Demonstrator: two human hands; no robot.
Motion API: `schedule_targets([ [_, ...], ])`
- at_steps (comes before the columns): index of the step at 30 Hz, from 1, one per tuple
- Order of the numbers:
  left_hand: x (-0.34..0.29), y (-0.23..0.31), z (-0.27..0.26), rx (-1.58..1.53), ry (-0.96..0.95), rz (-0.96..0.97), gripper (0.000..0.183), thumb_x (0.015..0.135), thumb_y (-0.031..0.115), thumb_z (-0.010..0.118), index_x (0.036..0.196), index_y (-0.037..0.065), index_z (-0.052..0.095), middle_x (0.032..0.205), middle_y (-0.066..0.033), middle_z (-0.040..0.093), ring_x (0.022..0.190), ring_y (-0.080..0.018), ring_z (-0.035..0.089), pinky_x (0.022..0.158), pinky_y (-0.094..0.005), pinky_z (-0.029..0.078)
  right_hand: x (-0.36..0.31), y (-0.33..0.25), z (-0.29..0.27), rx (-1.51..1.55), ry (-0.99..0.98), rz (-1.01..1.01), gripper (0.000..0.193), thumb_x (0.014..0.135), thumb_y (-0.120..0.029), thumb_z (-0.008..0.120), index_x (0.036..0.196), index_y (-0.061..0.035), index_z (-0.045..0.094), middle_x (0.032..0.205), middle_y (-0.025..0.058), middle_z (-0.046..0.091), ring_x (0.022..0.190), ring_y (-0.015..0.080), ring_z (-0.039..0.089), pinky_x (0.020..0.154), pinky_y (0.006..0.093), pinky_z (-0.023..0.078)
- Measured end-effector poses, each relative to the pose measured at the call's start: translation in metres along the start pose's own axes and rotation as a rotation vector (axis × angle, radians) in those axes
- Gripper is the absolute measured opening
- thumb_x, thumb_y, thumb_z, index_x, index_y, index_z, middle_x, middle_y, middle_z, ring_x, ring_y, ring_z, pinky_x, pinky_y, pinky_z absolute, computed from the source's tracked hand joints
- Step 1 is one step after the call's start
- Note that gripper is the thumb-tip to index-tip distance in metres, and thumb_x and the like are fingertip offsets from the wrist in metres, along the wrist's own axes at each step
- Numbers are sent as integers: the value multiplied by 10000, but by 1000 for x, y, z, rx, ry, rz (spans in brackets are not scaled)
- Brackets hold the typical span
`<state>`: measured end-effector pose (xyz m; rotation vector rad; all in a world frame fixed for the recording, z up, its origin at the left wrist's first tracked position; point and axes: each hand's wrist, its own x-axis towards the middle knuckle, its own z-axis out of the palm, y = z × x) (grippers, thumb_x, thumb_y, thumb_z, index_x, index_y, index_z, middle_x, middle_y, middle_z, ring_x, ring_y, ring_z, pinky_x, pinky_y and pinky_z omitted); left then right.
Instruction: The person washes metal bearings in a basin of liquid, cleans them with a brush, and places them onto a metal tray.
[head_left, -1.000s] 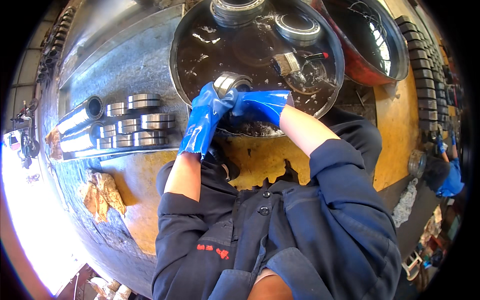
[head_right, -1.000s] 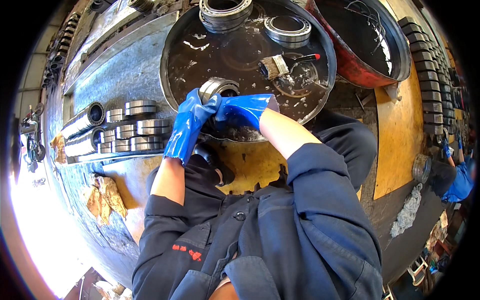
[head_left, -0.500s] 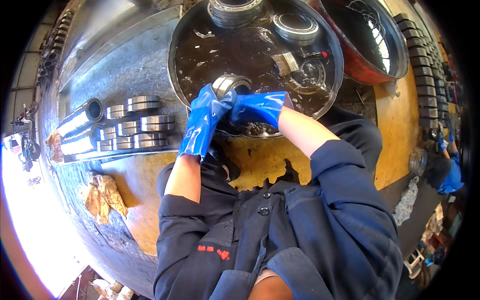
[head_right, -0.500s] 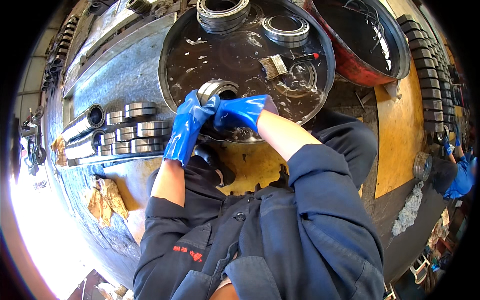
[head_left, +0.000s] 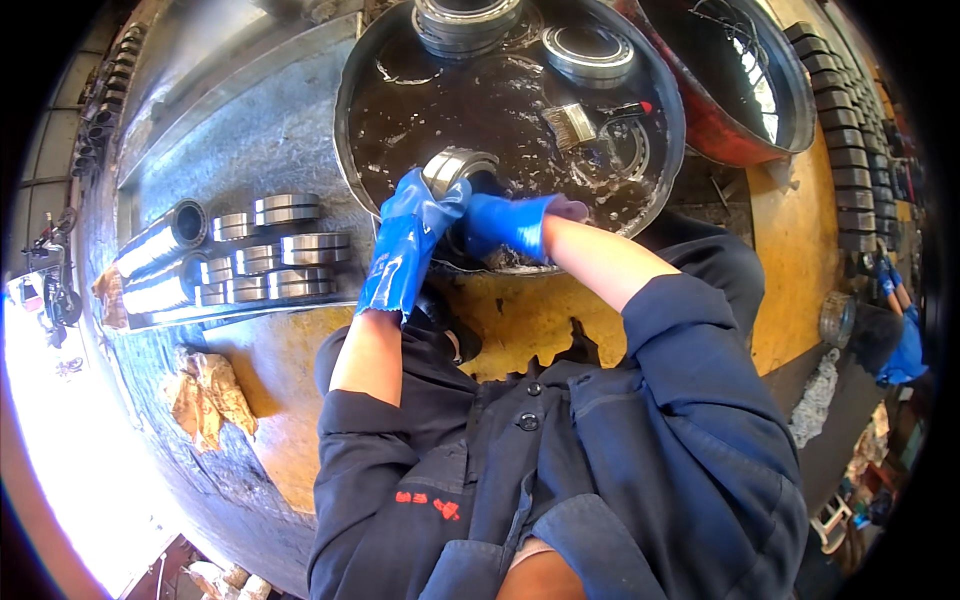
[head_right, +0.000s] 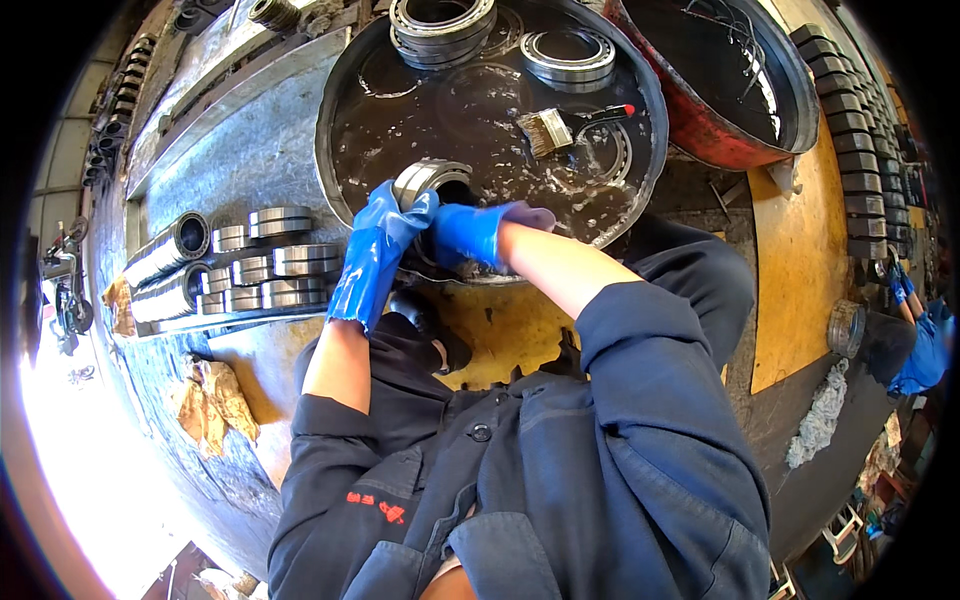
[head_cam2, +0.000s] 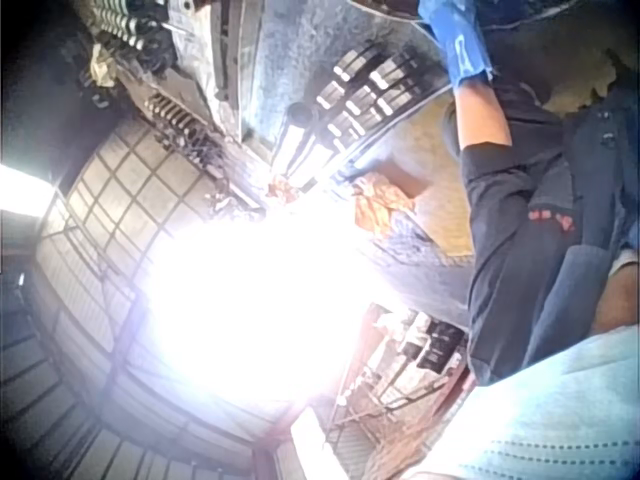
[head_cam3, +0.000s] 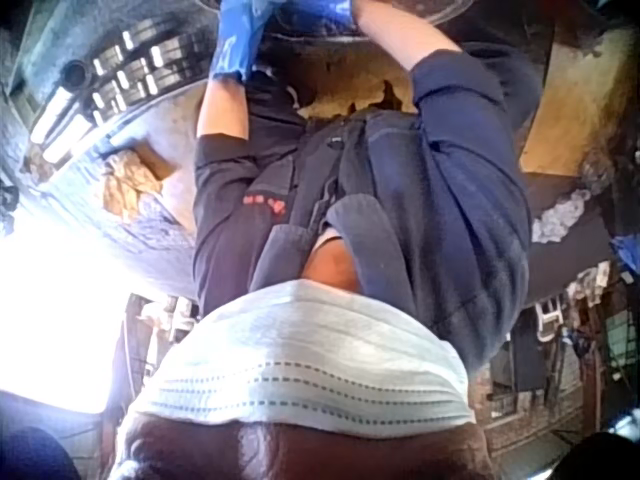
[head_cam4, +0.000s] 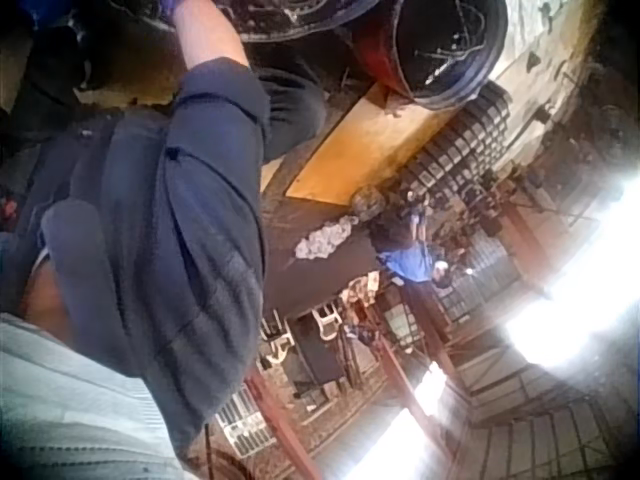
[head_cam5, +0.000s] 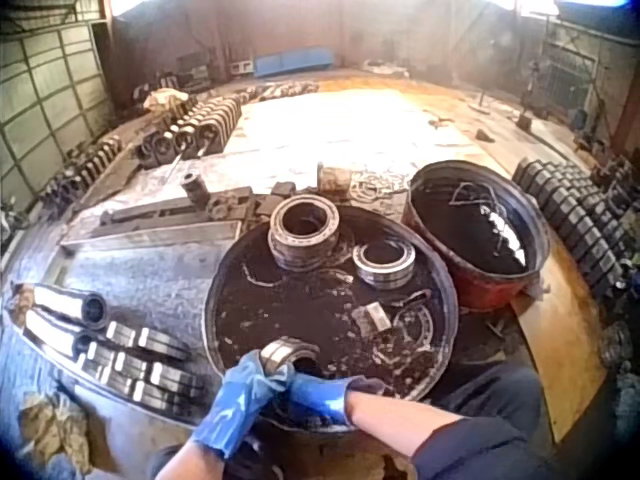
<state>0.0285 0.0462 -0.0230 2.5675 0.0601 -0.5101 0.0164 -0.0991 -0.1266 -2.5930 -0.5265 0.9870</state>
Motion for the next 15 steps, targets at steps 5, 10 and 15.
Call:
schedule_targets([
  [5, -4, 9, 2, -48, -17, 62, 761, 884, 593, 750, 1316, -30, 683, 1285, -318, 720, 1222, -471, 701, 1067, -474, 559, 11, 37, 15, 707, -136, -110, 266, 942, -176, 724, 1181, -59, 741, 1103, 94, 765, 962, 223, 688, 878, 376, 561],
  [10, -5, 1, -3, -43, 11, 53, 738, 879, 584, 760, 1312, -9, 689, 1302, -302, 720, 1234, -455, 700, 1070, -474, 556, -10, -15, 3, 436, 431, -113, 310, 979, -257, 715, 1229, -77, 745, 1179, 122, 767, 1052, 277, 707, 949, 390, 557],
  [15, -8, 9, -3, -74, -7, 49, 736, 877, 578, 763, 1322, -3, 685, 1305, -293, 723, 1244, -449, 697, 1073, -475, 554, -12, -1, 4, 272, 817, -385, 382, 932, -237, 775, 1287, -98, 751, 1199, 145, 769, 1158, 270, 700, 1040, 405, 527],
])
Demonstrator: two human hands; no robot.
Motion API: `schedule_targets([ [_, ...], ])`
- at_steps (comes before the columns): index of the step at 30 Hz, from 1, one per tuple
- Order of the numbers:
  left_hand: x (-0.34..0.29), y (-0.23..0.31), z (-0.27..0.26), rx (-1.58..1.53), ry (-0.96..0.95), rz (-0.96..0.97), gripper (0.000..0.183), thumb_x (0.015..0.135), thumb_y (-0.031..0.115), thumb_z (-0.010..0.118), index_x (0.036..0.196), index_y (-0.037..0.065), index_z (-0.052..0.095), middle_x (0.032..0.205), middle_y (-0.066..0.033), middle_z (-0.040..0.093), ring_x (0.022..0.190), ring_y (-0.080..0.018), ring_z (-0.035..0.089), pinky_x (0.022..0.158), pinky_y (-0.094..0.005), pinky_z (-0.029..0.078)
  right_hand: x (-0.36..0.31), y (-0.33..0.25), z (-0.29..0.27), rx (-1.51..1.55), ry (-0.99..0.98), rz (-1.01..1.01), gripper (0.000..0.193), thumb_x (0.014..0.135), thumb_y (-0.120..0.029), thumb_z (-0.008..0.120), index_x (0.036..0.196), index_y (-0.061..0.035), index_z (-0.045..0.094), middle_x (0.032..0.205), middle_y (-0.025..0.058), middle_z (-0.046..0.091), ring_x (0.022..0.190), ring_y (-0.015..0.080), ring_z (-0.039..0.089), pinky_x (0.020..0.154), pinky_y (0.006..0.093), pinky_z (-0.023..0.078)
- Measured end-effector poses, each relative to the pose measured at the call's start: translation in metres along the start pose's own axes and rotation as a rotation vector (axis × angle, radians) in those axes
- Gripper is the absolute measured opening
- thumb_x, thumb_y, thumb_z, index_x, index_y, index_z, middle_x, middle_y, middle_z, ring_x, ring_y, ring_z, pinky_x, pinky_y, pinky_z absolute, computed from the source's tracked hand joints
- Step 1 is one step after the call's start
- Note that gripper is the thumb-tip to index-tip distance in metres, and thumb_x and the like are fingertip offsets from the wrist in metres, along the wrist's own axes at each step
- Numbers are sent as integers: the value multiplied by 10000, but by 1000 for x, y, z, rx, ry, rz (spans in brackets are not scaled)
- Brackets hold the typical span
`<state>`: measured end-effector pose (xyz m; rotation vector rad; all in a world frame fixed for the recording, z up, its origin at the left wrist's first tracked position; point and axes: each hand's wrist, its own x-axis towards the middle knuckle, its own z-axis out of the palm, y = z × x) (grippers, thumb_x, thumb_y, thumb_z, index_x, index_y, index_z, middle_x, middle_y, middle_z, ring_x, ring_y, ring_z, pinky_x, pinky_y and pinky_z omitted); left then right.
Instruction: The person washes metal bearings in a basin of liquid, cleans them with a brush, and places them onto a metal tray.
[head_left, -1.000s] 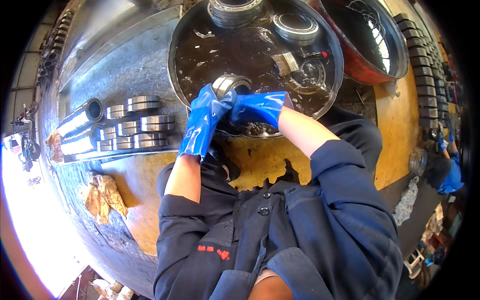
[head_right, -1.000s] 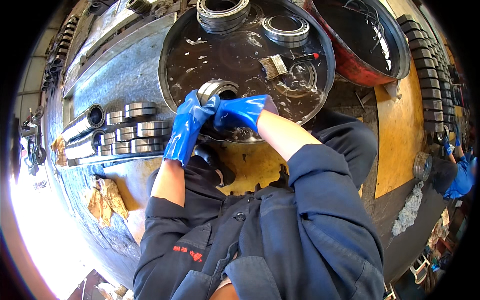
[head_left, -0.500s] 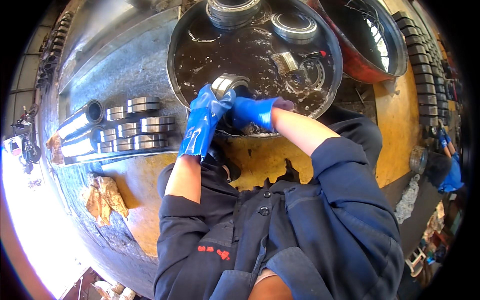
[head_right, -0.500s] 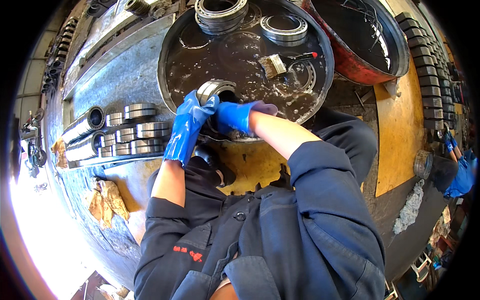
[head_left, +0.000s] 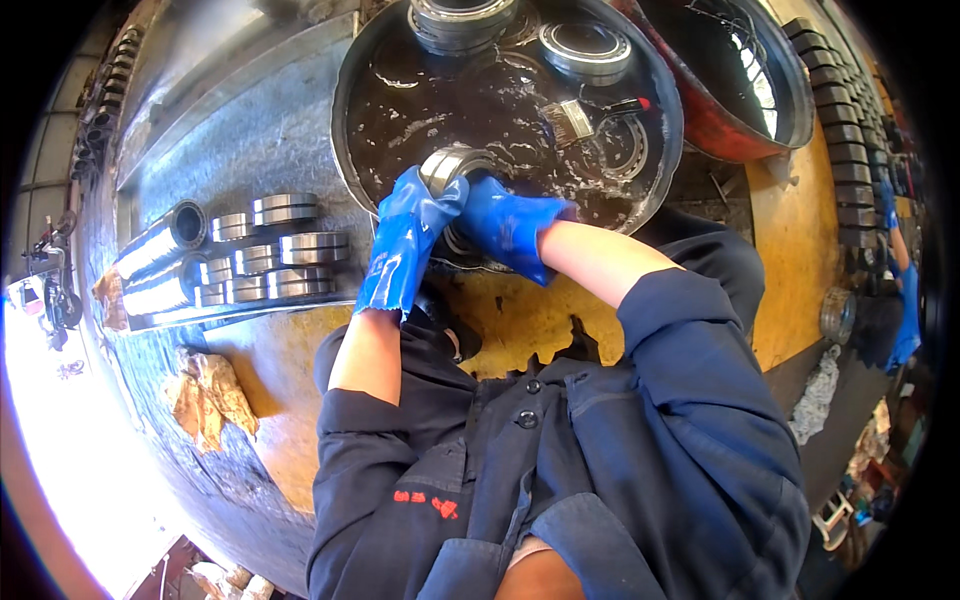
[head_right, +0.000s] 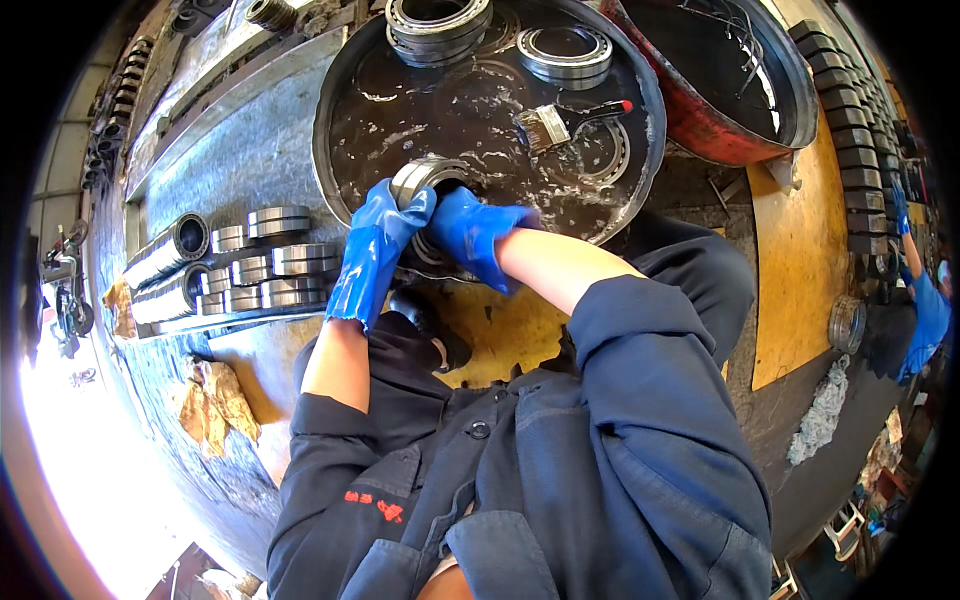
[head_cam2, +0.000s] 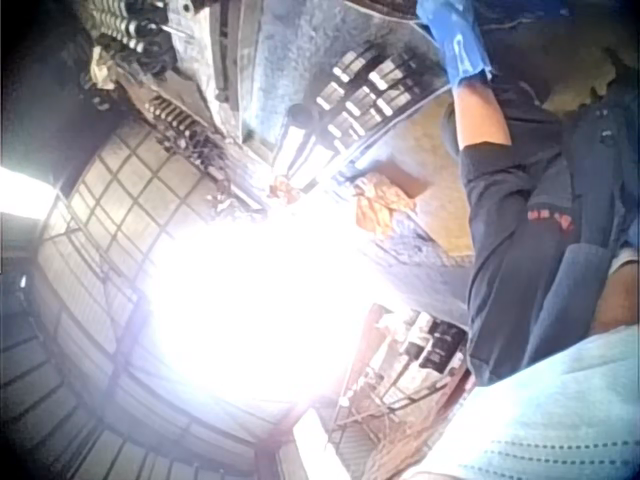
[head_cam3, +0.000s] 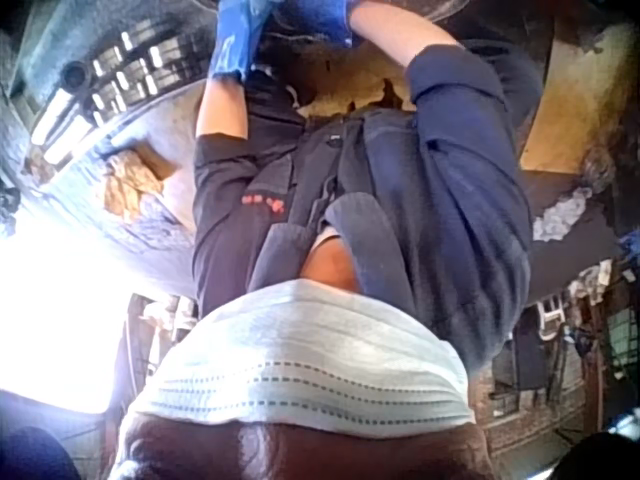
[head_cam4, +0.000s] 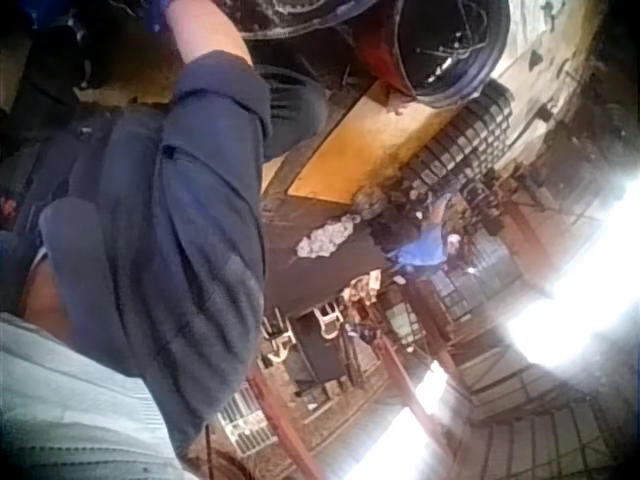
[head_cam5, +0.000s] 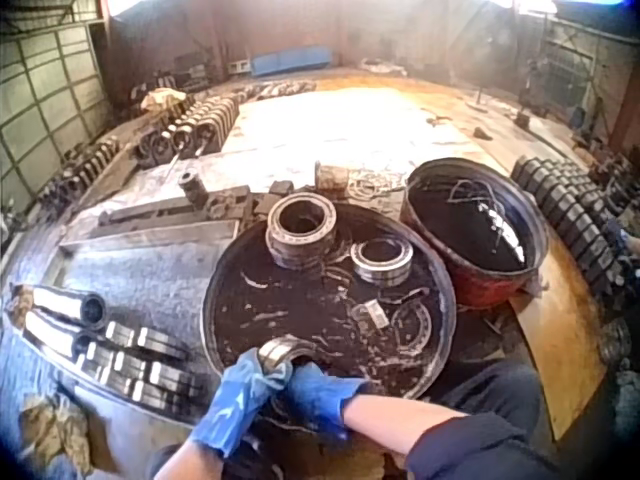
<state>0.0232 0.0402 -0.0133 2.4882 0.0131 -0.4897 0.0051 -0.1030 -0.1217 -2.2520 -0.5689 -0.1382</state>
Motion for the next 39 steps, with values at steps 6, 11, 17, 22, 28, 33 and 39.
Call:
schedule_targets([
  [6, 6, 7, 8, 6, -41, -12, 758, 873, 580, 755, 1317, -30, 680, 1306, -319, 713, 1238, -477, 691, 1071, -483, 555, -17, 66, 18, 560, -693, 639, 331, 917, -177, 768, 1233, -81, 746, 1138, 124, 741, 1053, 198, 657, 923, 364, 522],
  [11, 10, -4, 9, 66, 9, 9, 786, 866, 600, 743, 1310, -45, 677, 1309, -329, 708, 1226, -490, 692, 1066, -491, 558, -6, 29, 37, 45, -282, 194, 380, 987, -270, 739, 1316, -80, 725, 1251, 114, 752, 1095, 196, 678, 969, 416, 546],
  [17, 11, -17, 9, 117, 35, 16, 759, 885, 598, 745, 1302, -33, 681, 1287, -316, 720, 1217, -478, 699, 1039, -495, 569, -5, 17, 21, 476, -340, 505, 215, 1018, -106, 647, 1216, -89, 728, 1145, 91, 746, 1020, 185, 664, 921, 387, 556],
  [22, 3, 0, 4, -6, -1, 35, 759, 877, 594, 741, 1279, -48, 688, 1289, -318, 720, 1214, -462, 706, 1045, -486, 572, -8, 47, 18, 715, -675, 641, 269, 1000, -98, 659, 1260, -88, 723, 1168, 107, 756, 1050, 201, 677, 962, 384, 557],
  [28, 5, -11, 4, 78, 29, 4, 789, 894, 624, 761, 1349, -13, 664, 1291, -330, 717, 1231, -486, 690, 1021, -503, 563, 2, -5, 13, -226, -633, 403, 295, 1011, -148, 642, 1289, -97, 727, 1174, 124, 772, 1063, 249, 722, 989, 381, 569],
  [33, -1, -10, -4, 92, 17, -30, 785, 884, 610, 746, 1316, -41, 669, 1273, -322, 724, 1205, -478, 705, 1028, -491, 570, 19, -25, -13, -318, -858, 408, 285, 968, -209, 688, 1222, -98, 757, 1188, 143, 769, 1093, 287, 732, 1008, 376, 568],
  [39, 4, -2, 6, 50, 8, -6, 756, 885, 600, 743, 1277, -45, 694, 1220, -295, 753, 1172, -460, 725, 1028, -471, 579, 3, 17, 15, 517, -682, 706, 213, 940, -95, 696, 1146, -76, 749, 1087, 88, 750, 986, 183, 675, 886, 319, 547],
])
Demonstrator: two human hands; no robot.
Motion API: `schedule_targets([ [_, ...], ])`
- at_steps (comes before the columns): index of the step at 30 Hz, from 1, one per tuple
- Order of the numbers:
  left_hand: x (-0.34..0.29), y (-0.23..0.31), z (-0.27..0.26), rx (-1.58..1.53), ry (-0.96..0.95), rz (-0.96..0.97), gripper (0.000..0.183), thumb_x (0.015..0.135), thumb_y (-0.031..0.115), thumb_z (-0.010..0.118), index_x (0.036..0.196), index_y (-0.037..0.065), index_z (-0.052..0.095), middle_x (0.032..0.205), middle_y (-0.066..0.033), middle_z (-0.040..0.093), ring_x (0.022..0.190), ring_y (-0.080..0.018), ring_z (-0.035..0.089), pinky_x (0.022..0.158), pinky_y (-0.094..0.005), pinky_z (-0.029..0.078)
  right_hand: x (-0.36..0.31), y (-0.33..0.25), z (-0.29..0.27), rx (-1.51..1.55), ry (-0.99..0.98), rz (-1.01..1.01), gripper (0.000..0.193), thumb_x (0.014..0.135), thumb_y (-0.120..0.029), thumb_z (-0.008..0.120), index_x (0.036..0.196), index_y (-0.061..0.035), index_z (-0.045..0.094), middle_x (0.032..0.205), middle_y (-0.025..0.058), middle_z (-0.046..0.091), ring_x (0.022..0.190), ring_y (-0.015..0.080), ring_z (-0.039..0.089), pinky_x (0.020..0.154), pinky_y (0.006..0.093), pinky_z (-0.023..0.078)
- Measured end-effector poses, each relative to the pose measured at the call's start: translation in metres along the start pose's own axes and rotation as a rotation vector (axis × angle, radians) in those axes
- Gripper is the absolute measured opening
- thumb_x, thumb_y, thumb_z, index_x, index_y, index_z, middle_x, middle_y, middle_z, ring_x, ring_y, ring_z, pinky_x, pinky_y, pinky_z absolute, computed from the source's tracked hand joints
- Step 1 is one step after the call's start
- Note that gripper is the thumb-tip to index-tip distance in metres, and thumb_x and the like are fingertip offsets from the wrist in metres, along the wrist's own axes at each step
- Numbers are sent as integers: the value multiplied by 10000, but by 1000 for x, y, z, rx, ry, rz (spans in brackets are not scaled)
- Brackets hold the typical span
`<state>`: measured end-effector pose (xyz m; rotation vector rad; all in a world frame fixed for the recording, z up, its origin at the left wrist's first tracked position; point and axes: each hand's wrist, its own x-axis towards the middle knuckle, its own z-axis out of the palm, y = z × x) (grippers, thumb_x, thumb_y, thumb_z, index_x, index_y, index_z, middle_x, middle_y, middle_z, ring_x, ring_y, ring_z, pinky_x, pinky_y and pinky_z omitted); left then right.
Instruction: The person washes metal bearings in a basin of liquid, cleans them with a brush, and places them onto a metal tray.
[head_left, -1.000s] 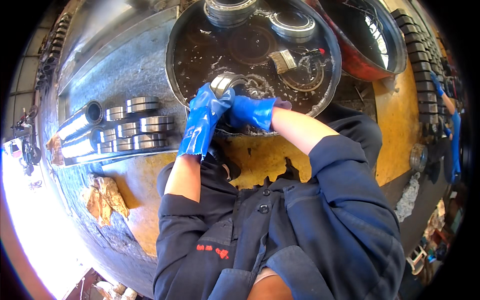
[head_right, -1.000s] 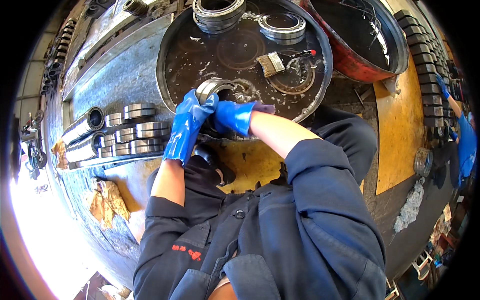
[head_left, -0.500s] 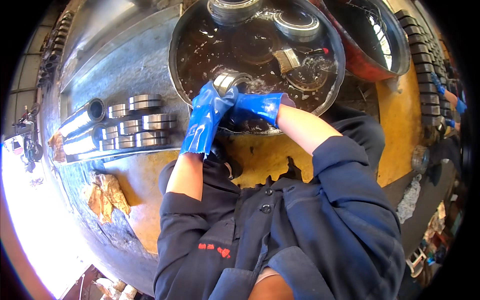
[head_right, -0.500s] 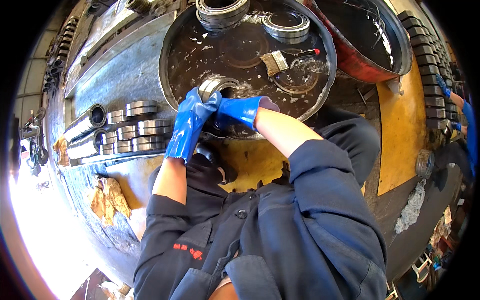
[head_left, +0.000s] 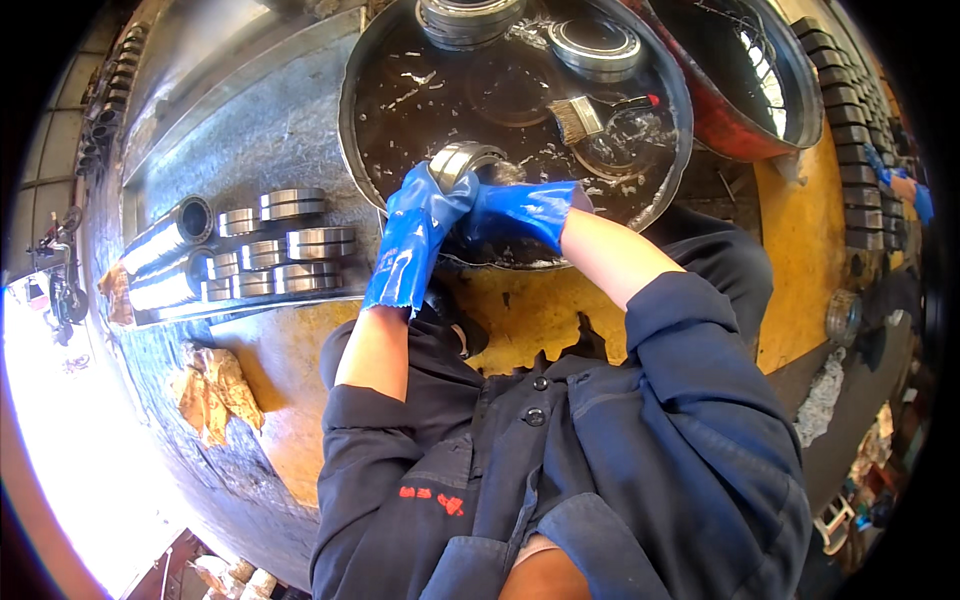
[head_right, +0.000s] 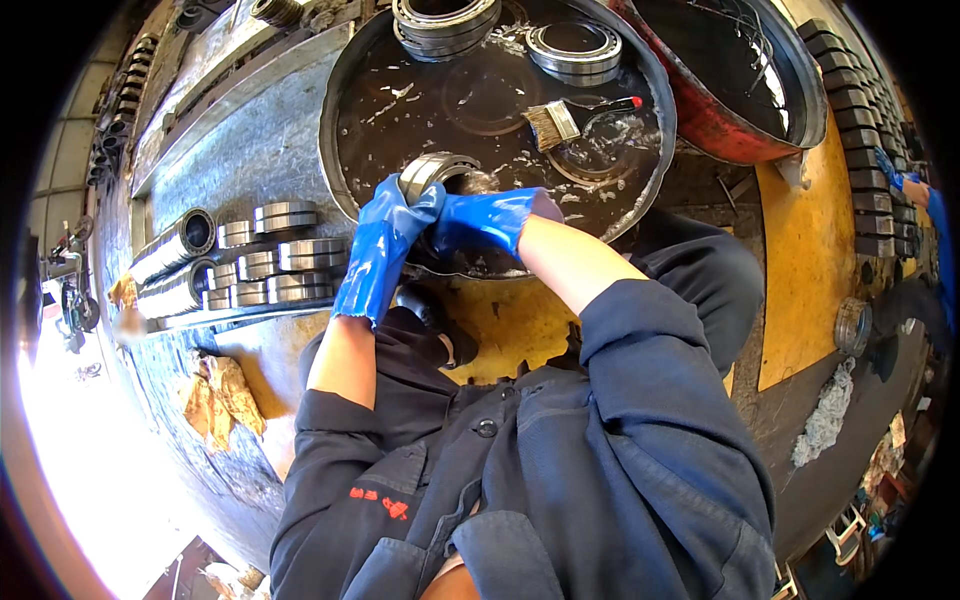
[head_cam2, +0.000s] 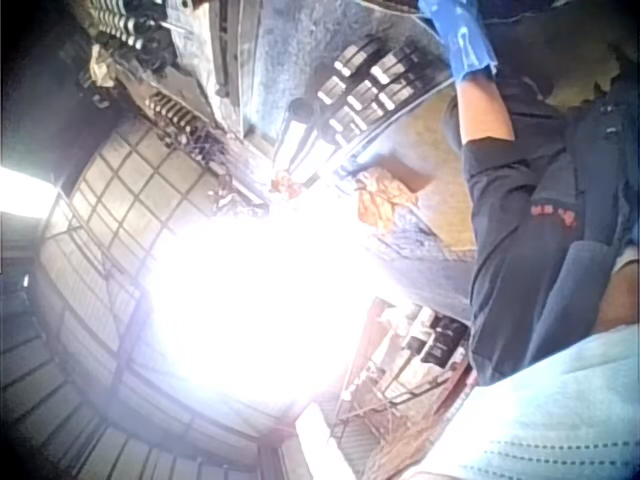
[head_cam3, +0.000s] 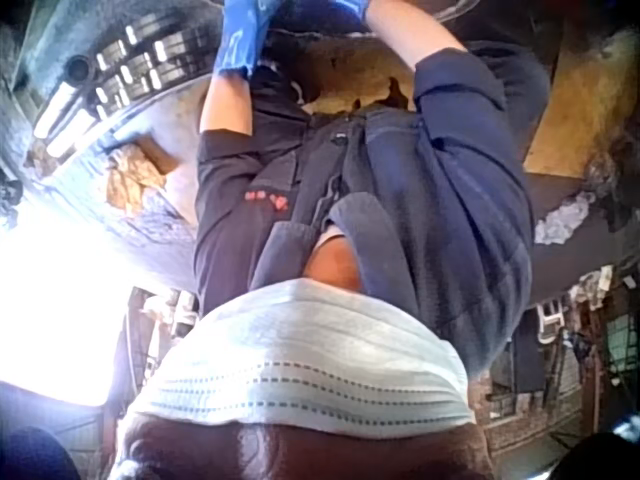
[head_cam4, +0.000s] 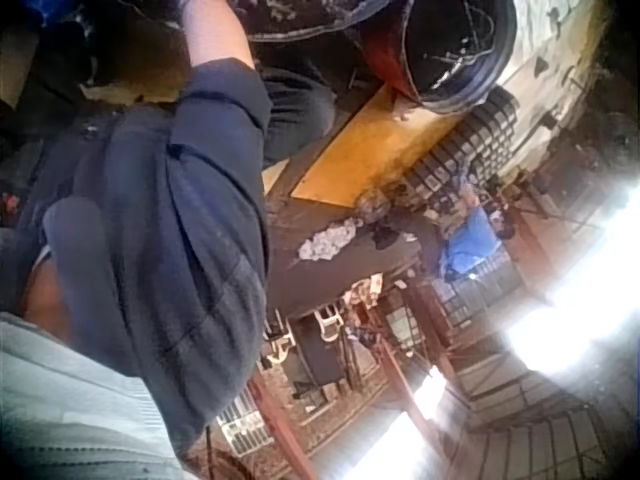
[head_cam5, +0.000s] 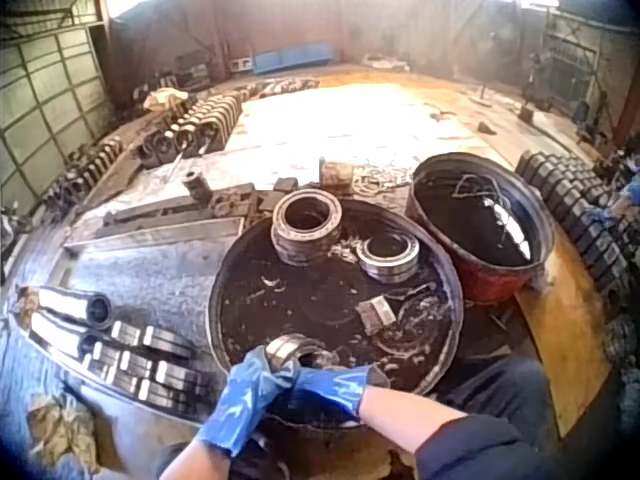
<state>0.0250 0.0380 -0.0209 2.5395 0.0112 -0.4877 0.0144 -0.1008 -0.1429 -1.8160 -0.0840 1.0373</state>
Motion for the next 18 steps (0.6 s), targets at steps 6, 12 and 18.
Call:
schedule_targets([
  [6, -2, -4, -1, 37, 4, 31, 777, 887, 632, 750, 1323, -5, 667, 1281, -323, 719, 1215, -477, 696, 1013, -505, 565, -12, -8, 9, -362, 555, -540, 305, 969, -100, 718, 1271, -89, 761, 1203, 155, 779, 1096, 310, 725, 960, 400, 568],
  [12, -1, 21, 8, 6, -21, 59, 752, 874, 584, 758, 1289, -38, 682, 1260, -303, 737, 1186, -458, 721, 1042, -470, 575, 32, 62, -10, -276, 47, 6, 359, 908, -240, 773, 1239, -103, 776, 1143, 175, 784, 1075, 308, 740, 921, 400, 578],
  [18, -6, -1, -4, 34, 18, -11, 734, 876, 574, 761, 1301, -20, 686, 1281, -290, 734, 1203, -457, 713, 1042, -463, 574, 22, 29, 8, -17, 110, -276, 308, 944, -121, 732, 1245, -64, 765, 1196, 185, 776, 1103, 269, 718, 971, 403, 555],
])
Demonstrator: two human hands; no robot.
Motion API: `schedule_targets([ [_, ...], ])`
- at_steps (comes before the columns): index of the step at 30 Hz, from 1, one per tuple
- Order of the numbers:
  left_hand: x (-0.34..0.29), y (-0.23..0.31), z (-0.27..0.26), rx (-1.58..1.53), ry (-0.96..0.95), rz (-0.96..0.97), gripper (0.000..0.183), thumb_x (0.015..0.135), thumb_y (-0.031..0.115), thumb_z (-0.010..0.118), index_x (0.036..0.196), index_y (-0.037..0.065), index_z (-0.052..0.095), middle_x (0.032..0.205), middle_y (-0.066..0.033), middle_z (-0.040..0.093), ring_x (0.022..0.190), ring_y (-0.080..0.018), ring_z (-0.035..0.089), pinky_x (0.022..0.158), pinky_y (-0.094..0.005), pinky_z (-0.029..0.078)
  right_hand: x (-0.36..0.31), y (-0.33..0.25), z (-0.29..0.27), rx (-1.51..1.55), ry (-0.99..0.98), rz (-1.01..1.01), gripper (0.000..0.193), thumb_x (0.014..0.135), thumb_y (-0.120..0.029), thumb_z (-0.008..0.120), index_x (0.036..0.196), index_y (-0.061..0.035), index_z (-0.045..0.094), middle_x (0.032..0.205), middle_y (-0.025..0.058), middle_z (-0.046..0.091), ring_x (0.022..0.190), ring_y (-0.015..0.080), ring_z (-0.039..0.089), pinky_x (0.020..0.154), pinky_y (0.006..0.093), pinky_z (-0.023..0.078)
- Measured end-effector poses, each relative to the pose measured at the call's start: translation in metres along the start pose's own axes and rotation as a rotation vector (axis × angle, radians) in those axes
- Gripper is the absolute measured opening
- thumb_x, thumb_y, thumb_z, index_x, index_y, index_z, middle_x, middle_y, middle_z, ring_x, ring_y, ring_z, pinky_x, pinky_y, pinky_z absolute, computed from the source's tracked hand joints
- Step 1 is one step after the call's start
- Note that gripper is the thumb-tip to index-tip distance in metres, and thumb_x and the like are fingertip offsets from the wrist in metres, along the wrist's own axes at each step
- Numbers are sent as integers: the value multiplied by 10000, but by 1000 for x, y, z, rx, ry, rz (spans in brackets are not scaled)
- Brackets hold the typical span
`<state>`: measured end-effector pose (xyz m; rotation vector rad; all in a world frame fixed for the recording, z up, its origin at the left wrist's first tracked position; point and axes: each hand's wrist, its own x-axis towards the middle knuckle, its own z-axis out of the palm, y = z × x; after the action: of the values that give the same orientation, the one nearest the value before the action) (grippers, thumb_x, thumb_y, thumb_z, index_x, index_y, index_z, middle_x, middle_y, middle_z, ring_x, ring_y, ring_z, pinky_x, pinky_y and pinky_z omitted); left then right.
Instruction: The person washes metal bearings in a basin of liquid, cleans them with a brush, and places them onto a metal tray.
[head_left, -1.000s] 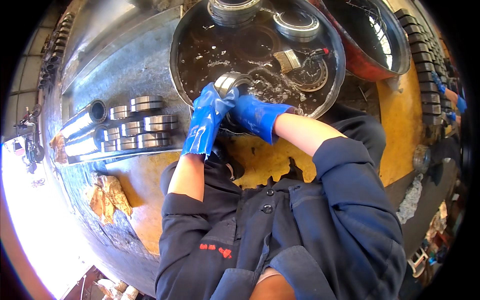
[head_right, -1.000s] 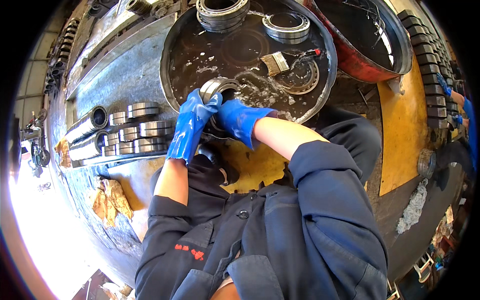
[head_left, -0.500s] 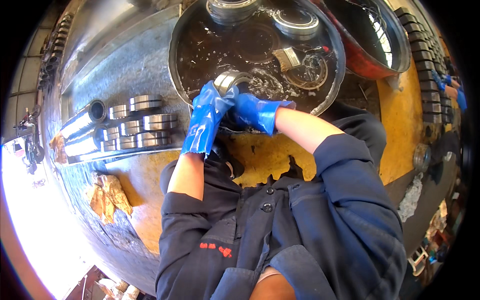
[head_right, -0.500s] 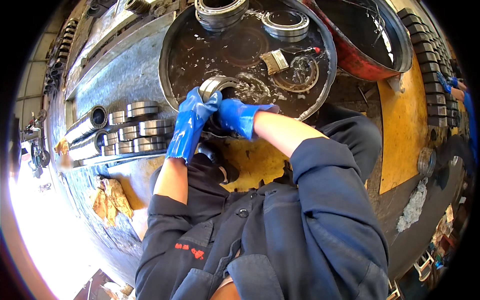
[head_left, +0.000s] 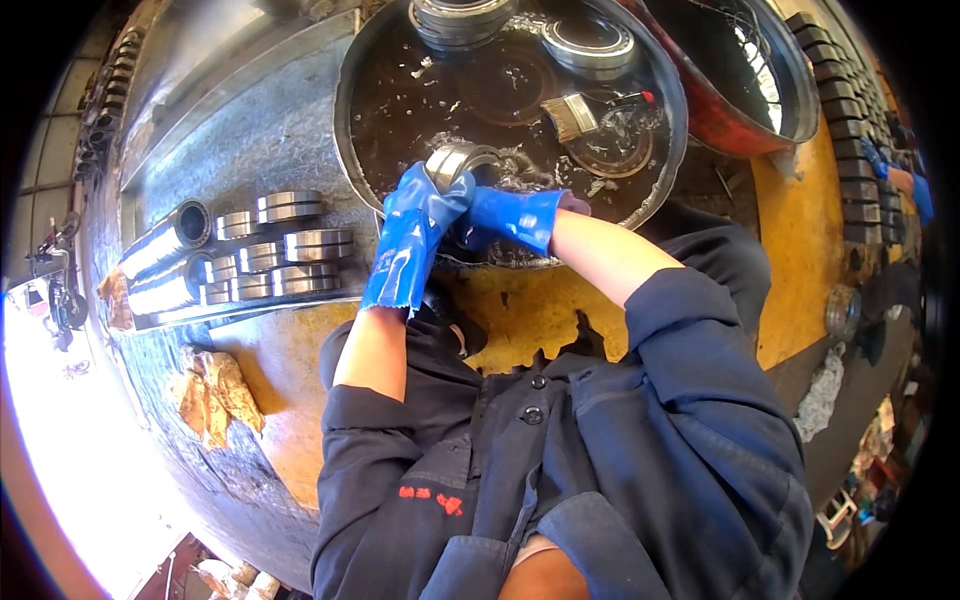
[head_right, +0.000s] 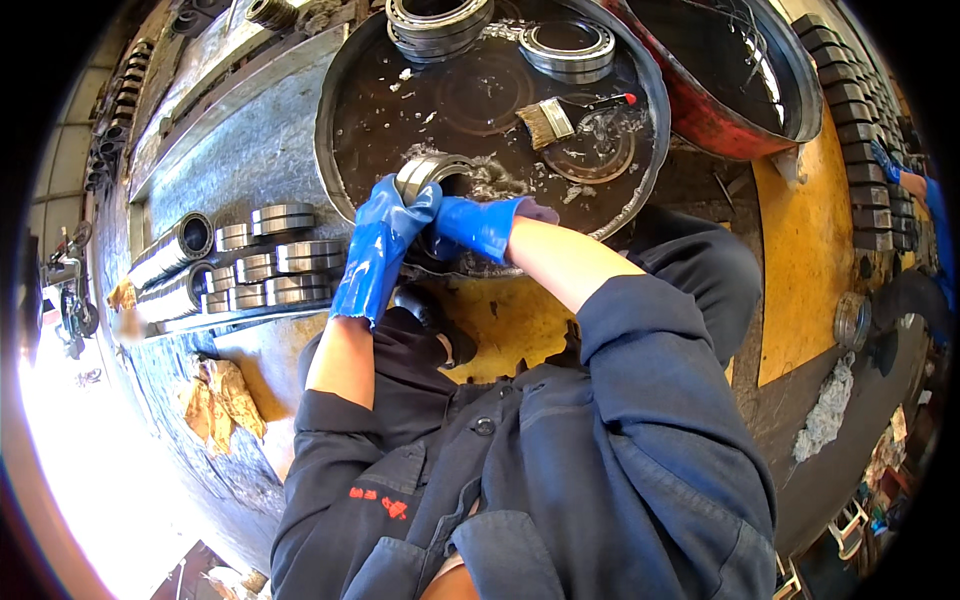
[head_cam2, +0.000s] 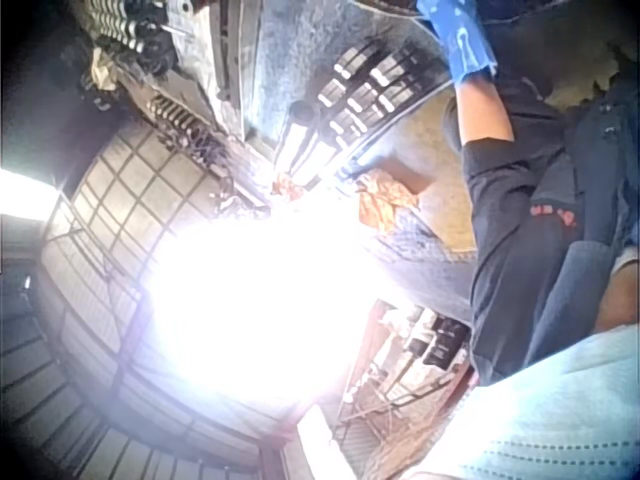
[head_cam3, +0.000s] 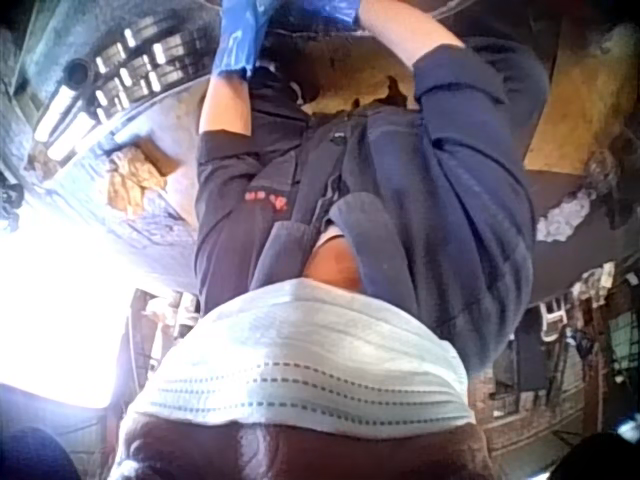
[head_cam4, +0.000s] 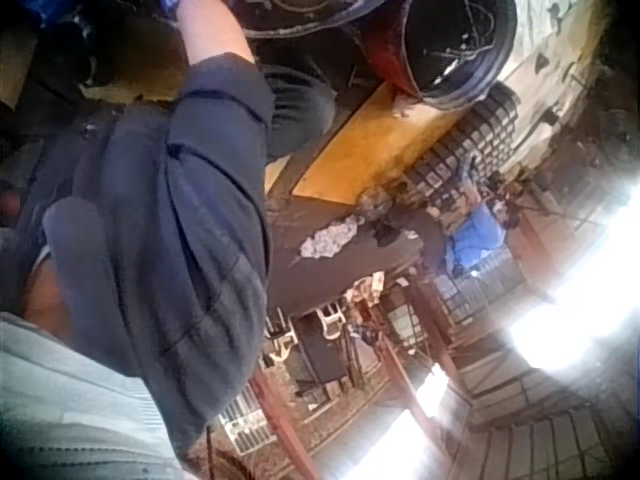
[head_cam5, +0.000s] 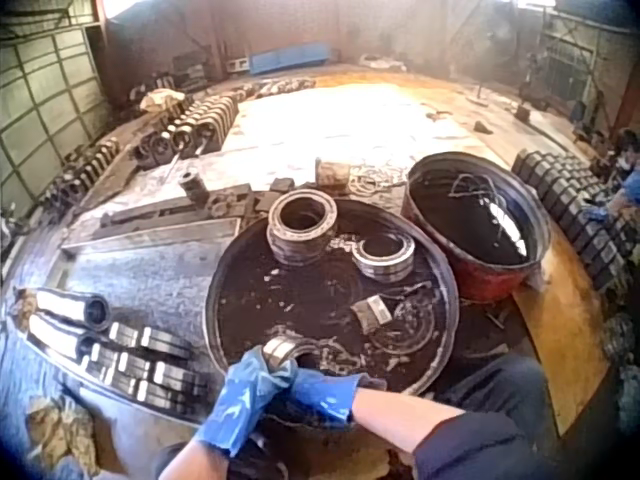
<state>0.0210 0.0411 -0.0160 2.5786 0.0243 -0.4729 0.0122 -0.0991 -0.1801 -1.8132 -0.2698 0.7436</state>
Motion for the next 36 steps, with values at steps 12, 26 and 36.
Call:
schedule_targets([
  [12, 2, 7, -2, 2, -26, 18, 776, 875, 619, 723, 1326, -11, 684, 1290, -296, 727, 1213, -445, 707, 1069, -464, 562, -33, -36, -22, 205, -52, 77, 230, 951, -199, 712, 1132, -82, 792, 1083, 73, 778, 987, 212, 698, 867, 382, 536],
  [26, -1, 9, -7, -28, -61, -28, 794, 874, 620, 730, 1305, -45, 675, 1270, -318, 725, 1201, -476, 707, 1058, -472, 563, 0, -5, -8, -627, -82, 60, 319, 958, -184, 724, 1261, -85, 725, 1228, 118, 731, 1092, 250, 675, 979, 373, 552],
  [36, 6, 22, 6, 3, -33, 72, 777, 862, 603, 754, 1300, -35, 688, 1295, -307, 719, 1211, -451, 710, 1042, -473, 564, -20, -23, -2, 216, 364, -239, 275, 1003, -95, 654, 1271, -70, 709, 1165, 165, 752, 1074, 296, 713, 948, 411, 578],
])
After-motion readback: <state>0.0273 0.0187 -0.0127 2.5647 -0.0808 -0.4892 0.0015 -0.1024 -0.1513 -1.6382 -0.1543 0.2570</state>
